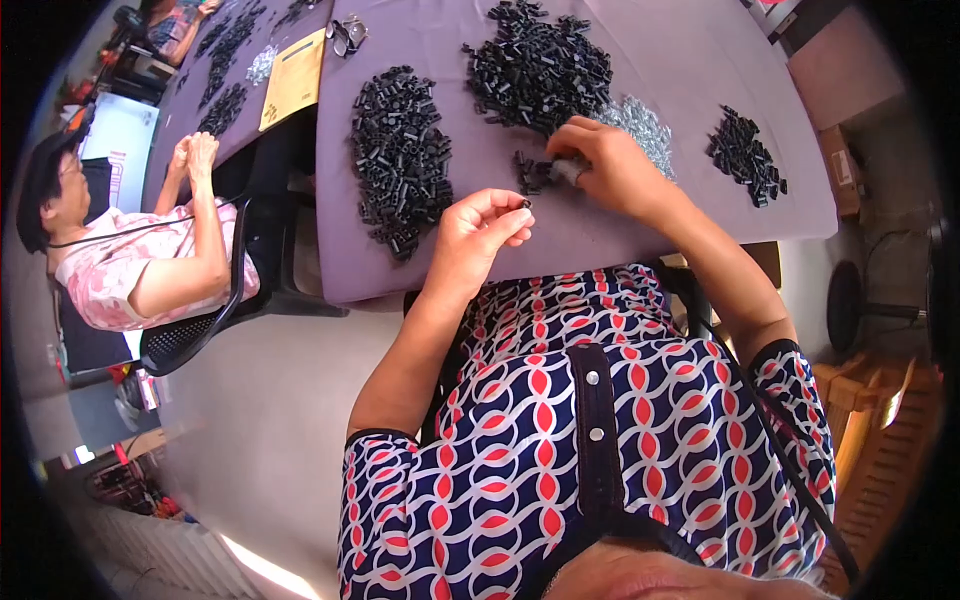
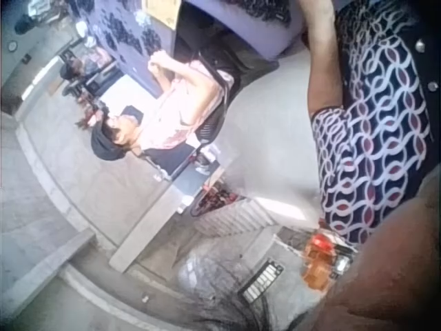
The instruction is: The recorder is sorting and inspecting small black plastic components on a table.
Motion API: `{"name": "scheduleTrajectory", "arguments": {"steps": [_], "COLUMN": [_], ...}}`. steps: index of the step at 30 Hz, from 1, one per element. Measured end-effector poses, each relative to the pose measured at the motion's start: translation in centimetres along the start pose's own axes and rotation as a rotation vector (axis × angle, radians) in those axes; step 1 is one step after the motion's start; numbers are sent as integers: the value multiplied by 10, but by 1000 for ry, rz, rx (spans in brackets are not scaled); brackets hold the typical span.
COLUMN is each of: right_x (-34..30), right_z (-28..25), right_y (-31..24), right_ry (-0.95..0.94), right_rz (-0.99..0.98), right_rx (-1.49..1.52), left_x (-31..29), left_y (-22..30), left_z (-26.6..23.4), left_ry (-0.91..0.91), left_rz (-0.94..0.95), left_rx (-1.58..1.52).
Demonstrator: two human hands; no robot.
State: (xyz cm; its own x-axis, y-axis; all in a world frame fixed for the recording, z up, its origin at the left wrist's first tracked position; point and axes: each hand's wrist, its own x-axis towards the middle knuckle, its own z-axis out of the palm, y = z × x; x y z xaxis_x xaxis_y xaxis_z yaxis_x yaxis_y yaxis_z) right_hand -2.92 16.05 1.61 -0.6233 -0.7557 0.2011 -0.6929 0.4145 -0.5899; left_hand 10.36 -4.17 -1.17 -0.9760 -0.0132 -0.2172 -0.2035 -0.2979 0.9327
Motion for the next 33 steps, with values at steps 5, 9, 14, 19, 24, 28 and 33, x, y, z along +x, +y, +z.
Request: {"name": "scheduleTrajectory", "arguments": {"steps": [5,9,14,19,24,28,33], "right_x": [-24,-39,-49,-53,-55,-51,-47], "right_z": [-1,-12,-11,-9,-11,-28,-41], "right_y": [6,-4,-11,-11,-16,-21,-30], "right_ry": [78,-48,-68,-78,-22,-72,-215], "right_rz": [171,228,176,195,70,-118,-116], "right_rx": [384,1012,1149,1111,811,561,487], "left_x": [7,10,8,5,4,7,11], "left_y": [1,7,13,14,12,13,13], "left_z": [12,27,42,43,38,34,26], "left_ry": [-72,-74,-109,-125,-151,-213,-339], "left_rz": [-1,-8,14,-7,-57,-189,-444], "left_rx": [68,116,107,138,116,3,-246]}}
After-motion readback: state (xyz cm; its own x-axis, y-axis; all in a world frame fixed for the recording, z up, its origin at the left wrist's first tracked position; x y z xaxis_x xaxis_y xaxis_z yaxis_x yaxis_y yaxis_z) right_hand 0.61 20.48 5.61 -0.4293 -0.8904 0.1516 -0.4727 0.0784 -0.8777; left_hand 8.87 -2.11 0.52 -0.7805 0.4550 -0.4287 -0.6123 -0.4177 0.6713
